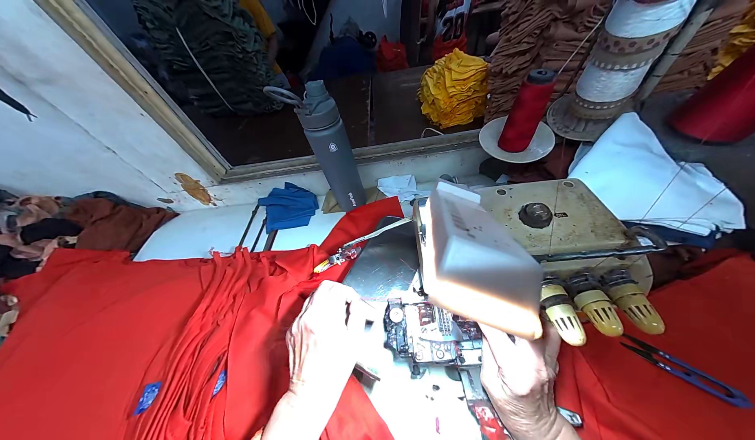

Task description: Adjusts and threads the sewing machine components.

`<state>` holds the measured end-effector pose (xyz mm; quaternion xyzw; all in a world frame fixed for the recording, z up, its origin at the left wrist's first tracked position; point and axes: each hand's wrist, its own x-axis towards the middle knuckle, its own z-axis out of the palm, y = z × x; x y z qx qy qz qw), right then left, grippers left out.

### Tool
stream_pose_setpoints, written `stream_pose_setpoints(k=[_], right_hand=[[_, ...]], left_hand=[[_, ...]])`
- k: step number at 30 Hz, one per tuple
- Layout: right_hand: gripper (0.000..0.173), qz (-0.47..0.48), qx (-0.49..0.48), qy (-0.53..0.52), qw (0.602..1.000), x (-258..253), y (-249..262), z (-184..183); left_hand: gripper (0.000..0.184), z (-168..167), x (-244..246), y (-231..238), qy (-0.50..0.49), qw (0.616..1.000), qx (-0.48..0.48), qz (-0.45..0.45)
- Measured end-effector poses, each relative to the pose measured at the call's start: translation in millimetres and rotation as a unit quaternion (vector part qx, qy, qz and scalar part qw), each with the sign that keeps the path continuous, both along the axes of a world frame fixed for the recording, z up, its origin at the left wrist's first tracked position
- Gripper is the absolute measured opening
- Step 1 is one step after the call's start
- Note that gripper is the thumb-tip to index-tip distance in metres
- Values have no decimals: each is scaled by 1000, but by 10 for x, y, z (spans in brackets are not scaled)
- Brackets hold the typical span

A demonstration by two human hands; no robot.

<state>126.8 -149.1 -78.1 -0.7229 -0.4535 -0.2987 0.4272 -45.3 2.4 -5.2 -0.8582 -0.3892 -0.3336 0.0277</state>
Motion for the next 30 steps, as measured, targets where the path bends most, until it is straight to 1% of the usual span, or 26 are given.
stream_pose_setpoints(k=[3,5,6,7,8,10,11,13,18,20,21,24,26,28,30], right_hand=[[30,3,-5,6,1000,-11,10,29],[30,7,-5,9,1000,-9,7,25],[29,11,-5,10,1000,-7,3,20],[28,15,-1,12,1000,-3,0,15],[27,20,5,14,1000,2,0,6],[23,30,11,21,999,16,-6,-14],[22,31,10,23,999,17,-11,-14],[21,30,4,28,999,15,-22,-7],[23,29,13,18,999,17,-9,-22],[24,30,14,18,999,13,-9,-30],[24,31,15,20,999,11,-8,-32],[22,33,18,27,999,10,-3,-41],[21,33,22,29,999,16,-2,-49],[22,35,23,33,999,18,-1,-40],[21,36,23,36,998,18,2,-34]], left_hand=[[27,-4,-164,53,-1,1000,-23,-8],[27,16,-184,43,-4,999,-31,13],[25,142,-145,-37,3,997,-77,21],[24,349,-83,-149,9,988,-156,22],[24,336,-120,-144,-4,988,-155,-2],[26,-7,-328,60,-53,995,-56,-70],[27,-64,-386,114,-68,993,-41,-92],[26,-57,-445,143,-77,990,-47,-112],[24,-67,-476,145,-84,990,-43,-108],[24,-78,-482,158,-90,986,-51,-128],[25,-65,-493,160,-92,982,-69,-149],[24,40,-542,120,-105,957,-164,-216],[18,1,-549,111,-119,944,-186,-244],[14,2,-509,85,-152,936,-194,-253],[11,83,-481,64,-216,907,-247,-265]])
